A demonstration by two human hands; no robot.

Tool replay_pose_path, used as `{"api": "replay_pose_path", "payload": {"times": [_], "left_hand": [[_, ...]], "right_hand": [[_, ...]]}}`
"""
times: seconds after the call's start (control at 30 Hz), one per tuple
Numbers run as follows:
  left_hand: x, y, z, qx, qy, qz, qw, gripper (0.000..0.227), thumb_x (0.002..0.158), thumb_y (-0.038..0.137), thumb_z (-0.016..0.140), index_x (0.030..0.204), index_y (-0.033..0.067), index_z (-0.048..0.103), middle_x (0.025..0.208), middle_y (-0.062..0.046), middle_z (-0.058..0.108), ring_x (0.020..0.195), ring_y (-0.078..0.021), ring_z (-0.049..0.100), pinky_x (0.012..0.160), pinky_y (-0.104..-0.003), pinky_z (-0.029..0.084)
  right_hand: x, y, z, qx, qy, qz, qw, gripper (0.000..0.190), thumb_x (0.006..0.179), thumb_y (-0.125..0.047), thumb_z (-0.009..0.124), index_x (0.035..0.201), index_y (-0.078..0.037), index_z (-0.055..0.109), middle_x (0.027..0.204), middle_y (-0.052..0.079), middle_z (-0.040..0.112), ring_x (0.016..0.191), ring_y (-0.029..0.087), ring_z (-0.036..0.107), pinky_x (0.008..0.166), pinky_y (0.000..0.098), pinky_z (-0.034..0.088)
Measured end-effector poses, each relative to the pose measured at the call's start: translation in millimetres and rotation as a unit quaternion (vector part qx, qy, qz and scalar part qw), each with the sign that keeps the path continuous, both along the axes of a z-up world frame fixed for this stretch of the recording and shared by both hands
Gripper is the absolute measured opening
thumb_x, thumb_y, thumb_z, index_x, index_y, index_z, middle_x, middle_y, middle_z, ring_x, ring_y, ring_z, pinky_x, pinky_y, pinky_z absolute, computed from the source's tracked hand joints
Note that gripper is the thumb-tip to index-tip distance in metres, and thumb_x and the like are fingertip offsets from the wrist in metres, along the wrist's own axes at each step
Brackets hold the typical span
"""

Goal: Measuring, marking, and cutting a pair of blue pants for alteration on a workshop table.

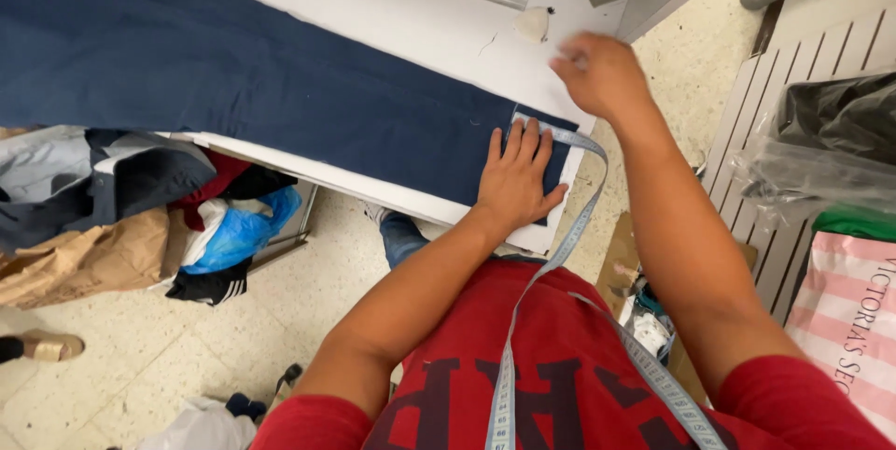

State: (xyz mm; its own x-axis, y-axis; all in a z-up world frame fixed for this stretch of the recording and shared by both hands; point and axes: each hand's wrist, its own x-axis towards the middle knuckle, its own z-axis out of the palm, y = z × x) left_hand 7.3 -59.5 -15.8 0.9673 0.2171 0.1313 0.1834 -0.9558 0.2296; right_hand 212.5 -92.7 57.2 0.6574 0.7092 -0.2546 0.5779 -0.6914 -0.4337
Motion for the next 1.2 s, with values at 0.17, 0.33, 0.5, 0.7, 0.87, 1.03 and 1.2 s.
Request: {"api": "replay_pose_path", "payload": {"times": [0.17, 0.33, 0.5, 0.7, 0.87, 1.03, 1.2], "left_hand": [[1.6, 1.7, 9.1, 0.003, -0.031, 0.009, 0.999, 0.082, 0.090, 0.066, 0.051, 0.151, 0.0114, 0.047, 0.153, -0.018, 0.045, 0.145, -0.0379, 0.038, 0.119, -0.061, 0.027], [1.8, 6.5, 9.1, 0.005, 0.025, 0.010, 1.000, 0.083, 0.091, 0.073, 0.046, 0.155, 0.0199, 0.043, 0.156, -0.022, 0.040, 0.148, -0.0393, 0.032, 0.120, -0.061, 0.022], [4.0, 6.5, 4.2, 0.009, 0.047, 0.000, 0.999, 0.084, 0.092, 0.072, 0.044, 0.158, 0.0196, 0.038, 0.157, -0.022, 0.035, 0.149, -0.0401, 0.028, 0.121, -0.063, 0.018], [5.3, 6.8, -2.1, -0.027, 0.082, -0.028, 0.996, 0.077, 0.094, 0.068, 0.042, 0.157, 0.0255, 0.038, 0.158, -0.024, 0.030, 0.152, -0.0444, 0.020, 0.120, -0.068, 0.011], [7.5, 3.8, -6.6, -0.028, 0.077, -0.030, 0.996, 0.073, 0.095, 0.068, 0.042, 0.154, 0.0254, 0.043, 0.156, -0.026, 0.031, 0.151, -0.0457, 0.020, 0.119, -0.069, 0.010], [6.2, 1.7, -9.8, -0.016, 0.065, -0.017, 0.998, 0.072, 0.094, 0.069, 0.040, 0.151, 0.0259, 0.048, 0.155, -0.025, 0.031, 0.150, -0.0453, 0.019, 0.119, -0.069, 0.009], [5.6, 1.3, -12.4, -0.008, 0.054, -0.007, 0.998, 0.071, 0.092, 0.068, 0.043, 0.149, 0.0253, 0.051, 0.155, -0.024, 0.033, 0.150, -0.0447, 0.020, 0.120, -0.068, 0.010]], "right_hand": [[35.9, 71.5, -55.0, 0.050, -0.036, -0.005, 0.998, 0.065, 0.100, -0.051, 0.064, 0.150, -0.011, 0.050, 0.148, 0.020, 0.045, 0.126, 0.041, 0.053, 0.097, 0.0526, 0.046], [45.5, 83.1, -54.5, -0.001, 0.041, -0.045, 0.998, 0.047, 0.096, -0.036, 0.076, 0.133, -0.013, 0.056, 0.136, 0.018, 0.060, 0.118, 0.039, 0.060, 0.093, 0.0485, 0.047], [-7.3, 23.2, 24.7, 0.032, 0.111, -0.048, 0.992, 0.022, 0.099, -0.031, 0.065, 0.101, -0.009, 0.069, 0.075, 0.010, 0.069, 0.070, 0.025, 0.069, 0.071, 0.0413, 0.050], [-58.7, -35.4, 20.3, 0.133, 0.215, -0.212, 0.944, 0.036, 0.093, -0.005, 0.068, 0.123, 0.013, 0.061, 0.076, 0.020, 0.064, 0.055, 0.024, 0.069, 0.051, 0.0349, 0.061], [-64.6, -31.1, 10.5, 0.185, 0.215, -0.278, 0.918, 0.036, 0.093, -0.004, 0.069, 0.120, 0.017, 0.057, 0.090, 0.020, 0.061, 0.057, 0.023, 0.072, 0.049, 0.0315, 0.066], [-70.4, -26.0, 7.4, 0.167, 0.166, -0.272, 0.933, 0.028, 0.090, -0.004, 0.068, 0.112, 0.013, 0.061, 0.083, 0.014, 0.058, 0.053, 0.022, 0.071, 0.047, 0.0281, 0.065], [-79.1, -20.0, -3.8, 0.147, 0.101, -0.249, 0.952, 0.025, 0.091, -0.005, 0.067, 0.109, 0.012, 0.062, 0.081, 0.015, 0.060, 0.053, 0.024, 0.071, 0.047, 0.0299, 0.062]]}}
